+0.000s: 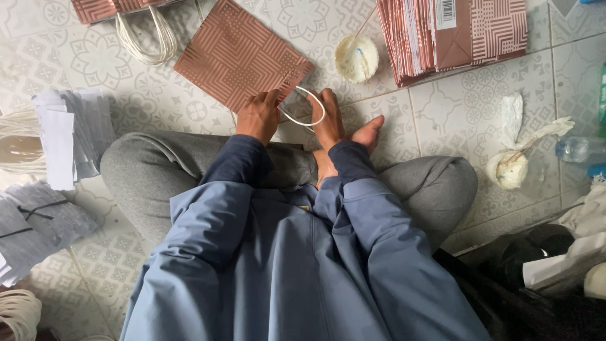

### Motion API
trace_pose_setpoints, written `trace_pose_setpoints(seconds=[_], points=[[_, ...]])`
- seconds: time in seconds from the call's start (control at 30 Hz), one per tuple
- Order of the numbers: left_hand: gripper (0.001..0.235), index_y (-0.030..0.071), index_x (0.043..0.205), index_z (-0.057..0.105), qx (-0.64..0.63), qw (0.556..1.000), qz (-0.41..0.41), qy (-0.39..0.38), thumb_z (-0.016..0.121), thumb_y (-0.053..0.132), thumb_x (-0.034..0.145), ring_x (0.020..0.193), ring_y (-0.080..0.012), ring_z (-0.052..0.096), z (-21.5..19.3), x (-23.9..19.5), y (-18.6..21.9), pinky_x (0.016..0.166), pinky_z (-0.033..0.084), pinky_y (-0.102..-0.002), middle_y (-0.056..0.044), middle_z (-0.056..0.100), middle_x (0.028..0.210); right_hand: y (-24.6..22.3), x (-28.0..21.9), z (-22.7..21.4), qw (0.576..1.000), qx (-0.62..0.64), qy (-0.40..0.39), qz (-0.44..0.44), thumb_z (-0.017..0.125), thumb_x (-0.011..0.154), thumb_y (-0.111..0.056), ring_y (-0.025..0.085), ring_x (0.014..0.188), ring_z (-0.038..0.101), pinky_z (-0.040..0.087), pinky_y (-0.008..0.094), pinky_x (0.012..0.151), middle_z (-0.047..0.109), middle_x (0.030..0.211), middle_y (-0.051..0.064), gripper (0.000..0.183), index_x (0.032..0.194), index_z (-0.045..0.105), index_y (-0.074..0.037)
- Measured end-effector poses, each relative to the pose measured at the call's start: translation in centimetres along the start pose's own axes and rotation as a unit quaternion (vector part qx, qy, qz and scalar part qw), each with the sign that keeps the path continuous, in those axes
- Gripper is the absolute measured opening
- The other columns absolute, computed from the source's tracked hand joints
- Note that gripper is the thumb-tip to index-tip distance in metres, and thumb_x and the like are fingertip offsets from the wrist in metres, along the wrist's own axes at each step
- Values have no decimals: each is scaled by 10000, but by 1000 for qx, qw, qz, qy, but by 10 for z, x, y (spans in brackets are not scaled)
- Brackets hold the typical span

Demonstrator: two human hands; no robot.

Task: The person sits on the floor and assembles patterned paper gift bags. They attach white rope handles to the bags using a small wooden stick to apply adhesive from a bowl, then affix a white rectangular label to the front of each bag.

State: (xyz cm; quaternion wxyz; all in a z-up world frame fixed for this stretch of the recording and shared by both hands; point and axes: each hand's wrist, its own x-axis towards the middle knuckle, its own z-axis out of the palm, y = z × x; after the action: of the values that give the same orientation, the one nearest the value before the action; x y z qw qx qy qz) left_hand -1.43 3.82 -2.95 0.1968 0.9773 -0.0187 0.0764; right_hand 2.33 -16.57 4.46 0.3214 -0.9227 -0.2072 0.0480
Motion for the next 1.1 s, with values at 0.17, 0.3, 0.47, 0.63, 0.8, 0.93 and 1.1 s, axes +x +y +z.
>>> trace_pose_setpoints(seconds=[0.17, 0.3, 0.47, 0.63, 0.8, 0.93, 1.1], points=[[426, 248, 1287, 616, -2, 1000, 1, 9, 665, 226, 865, 1002, -314, 728, -8, 0, 5, 816, 615, -396, -57, 700, 1064, -3, 0, -4, 1000, -5, -7, 8, 446, 1066, -49, 397, 896, 545, 533, 438, 757, 454, 927, 159, 106, 1029, 545, -40], [430, 246, 1286, 620, -8, 1000, 0, 11, 668, 219, 860, 999, -315, 732, -7, 0, 4, 815, 616, -400, -57, 706, 1061, -6, 1, -6, 1000, 15, -13, 18, 431, 1074, -43, 395, 860, 528, 523, 437, 743, 441, 917, 178, 128, 1018, 544, -22], [413, 249, 1258, 624, -7, 1000, 2, 13, 676, 217, 849, 991, -318, 733, -7, 0, 4, 798, 621, -403, -53, 706, 1055, 7, -2, 5, 1000, -24, -6, -8, 450, 1071, -79, 403, 870, 523, 514, 438, 739, 434, 907, 160, 121, 1023, 555, -44], [403, 240, 1235, 629, 1, 1000, 3, 20, 694, 214, 838, 981, -312, 738, -10, 0, 6, 785, 627, -404, -48, 707, 1047, -9, -2, -4, 1000, 4, -12, 11, 431, 1090, -101, 434, 873, 514, 509, 458, 767, 438, 907, 195, 159, 1018, 548, -22], [541, 241, 1342, 575, -78, 996, 6, -43, 675, 207, 812, 1060, -385, 693, -24, -1, 3, 866, 609, -487, -93, 656, 1166, -11, 3, -2, 969, 186, 4, 162, 460, 1095, -269, 426, 933, 497, 453, 470, 856, 402, 937, 201, 212, 1000, 469, -79], [551, 280, 1360, 590, -180, 981, -5, -73, 640, 197, 818, 1069, -397, 680, -42, 11, -7, 920, 581, -522, -86, 671, 1165, 3, 1, 7, 978, 149, -14, 143, 434, 1095, -304, 475, 962, 475, 457, 487, 876, 398, 949, 194, 239, 999, 469, -88], [307, 79, 1295, 648, -114, 990, 22, 80, 543, 163, 1019, 1242, -397, 561, -44, 54, 12, 1000, 468, -551, -180, 621, 1361, 29, -4, 26, 974, 196, 24, 108, 471, 1061, -228, 183, 833, 309, 389, 408, 872, 303, 898, 38, 278, 853, 310, -138]])
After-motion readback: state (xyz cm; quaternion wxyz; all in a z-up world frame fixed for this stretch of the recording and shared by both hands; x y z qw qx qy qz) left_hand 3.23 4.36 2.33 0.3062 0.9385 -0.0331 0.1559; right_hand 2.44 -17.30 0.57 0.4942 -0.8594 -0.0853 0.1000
